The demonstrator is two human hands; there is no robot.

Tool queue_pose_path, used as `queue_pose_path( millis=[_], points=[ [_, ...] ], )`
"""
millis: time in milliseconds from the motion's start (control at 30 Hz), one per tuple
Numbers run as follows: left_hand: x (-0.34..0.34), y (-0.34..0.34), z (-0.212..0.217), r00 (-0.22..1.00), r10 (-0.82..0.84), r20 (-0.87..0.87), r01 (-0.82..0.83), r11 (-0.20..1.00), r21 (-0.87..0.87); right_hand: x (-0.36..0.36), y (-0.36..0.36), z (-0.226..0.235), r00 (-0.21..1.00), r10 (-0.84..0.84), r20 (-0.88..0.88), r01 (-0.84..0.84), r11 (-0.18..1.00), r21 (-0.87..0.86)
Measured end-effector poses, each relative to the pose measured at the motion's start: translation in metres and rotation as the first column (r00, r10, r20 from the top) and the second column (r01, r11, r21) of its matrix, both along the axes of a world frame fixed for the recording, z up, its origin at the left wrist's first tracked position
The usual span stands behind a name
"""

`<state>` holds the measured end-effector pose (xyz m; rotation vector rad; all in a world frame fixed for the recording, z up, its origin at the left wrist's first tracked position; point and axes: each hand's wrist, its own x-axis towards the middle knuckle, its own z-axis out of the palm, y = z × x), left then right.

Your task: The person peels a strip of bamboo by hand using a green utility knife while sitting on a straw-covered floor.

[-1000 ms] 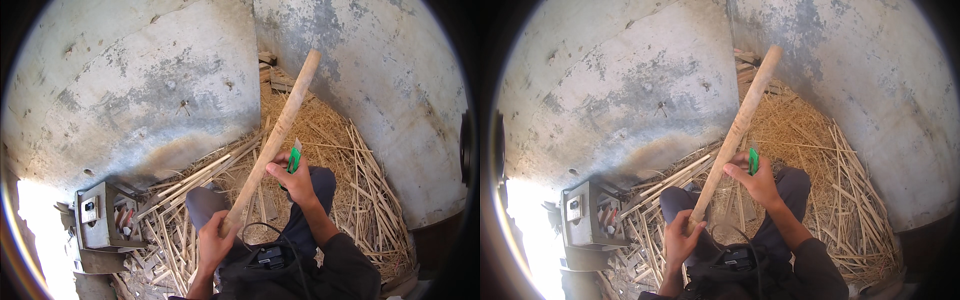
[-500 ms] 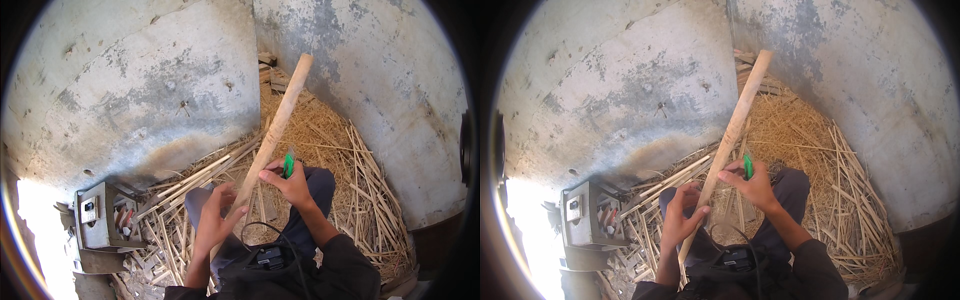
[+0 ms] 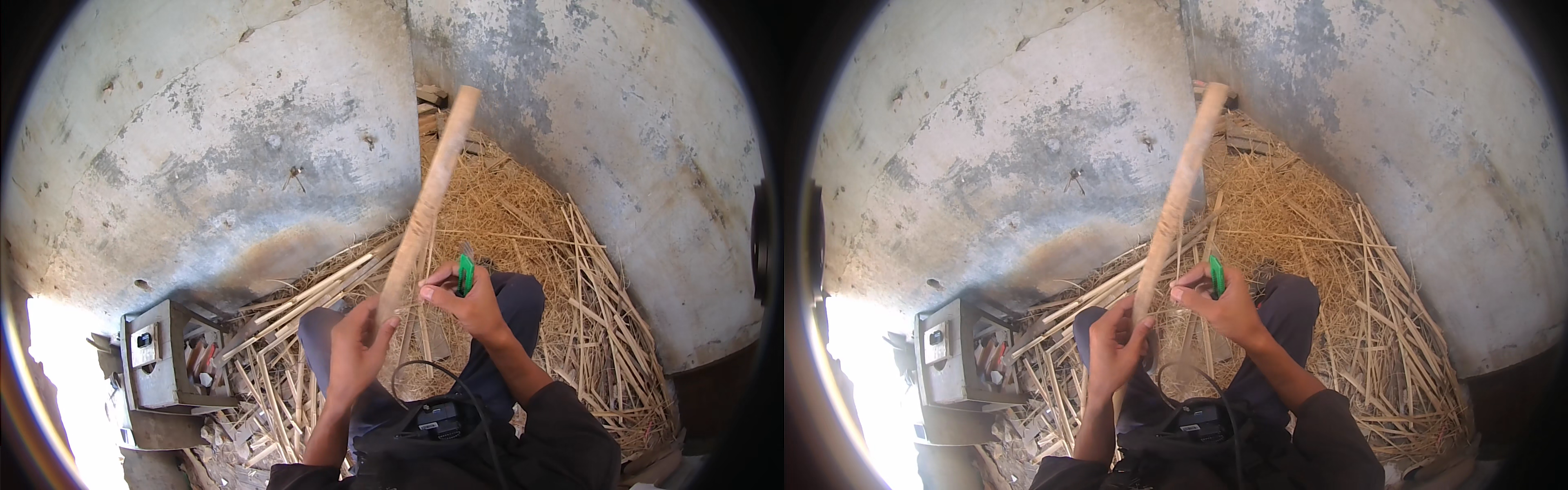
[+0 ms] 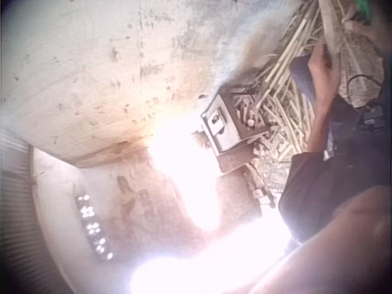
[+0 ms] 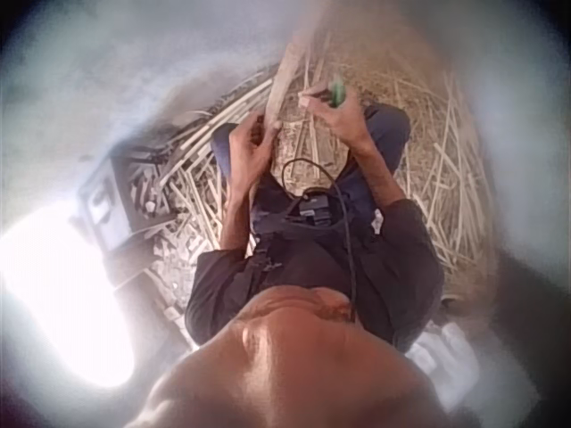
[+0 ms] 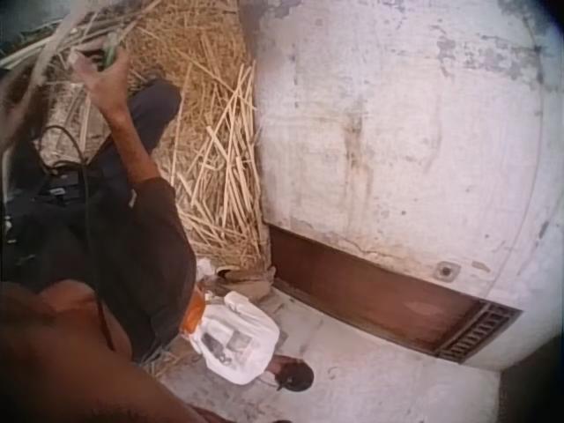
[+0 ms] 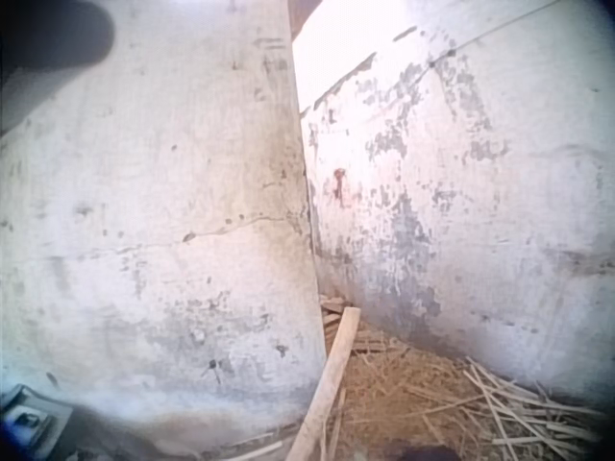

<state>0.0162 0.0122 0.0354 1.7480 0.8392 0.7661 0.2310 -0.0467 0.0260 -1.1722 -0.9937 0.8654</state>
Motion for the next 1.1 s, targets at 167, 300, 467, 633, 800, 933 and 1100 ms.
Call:
queue_pose_path(
  millis=[167,300,467,633,800,933,1100],
  points=[
    [-0.006,0.005,0.004,0.995,0.083,0.047,-0.082,0.997,-0.013,0.012,-0.004,0.012,0.983,0.090,-0.160,-0.090,0.996,0.008],
    [-0.009,0.008,-0.004,0.995,0.085,0.048,-0.088,0.994,0.068,0.023,-0.010,0.009,0.975,0.121,-0.185,-0.116,0.993,0.036],
    [-0.013,0.009,-0.003,0.991,0.131,0.025,-0.133,0.967,0.218,0.053,-0.024,0.013,0.995,0.095,-0.025,-0.095,0.995,-0.021],
    [-0.020,0.009,0.000,0.987,0.152,-0.059,-0.128,0.947,0.296,0.075,-0.039,0.013,0.999,0.015,0.033,-0.014,0.999,-0.042],
    [-0.021,0.004,0.007,0.972,0.201,-0.121,-0.145,0.920,0.363,0.100,-0.050,0.013,0.968,-0.094,0.233,0.106,0.994,-0.039],
    [-0.023,0.000,0.009,0.970,0.204,-0.130,-0.144,0.918,0.369,0.112,-0.055,0.021,0.881,-0.168,0.442,0.224,0.972,-0.077],
    [-0.027,0.005,0.001,0.971,0.216,-0.102,-0.139,0.860,0.491,0.139,-0.066,0.022,0.852,-0.218,0.475,0.263,0.964,-0.029]
  ],
)
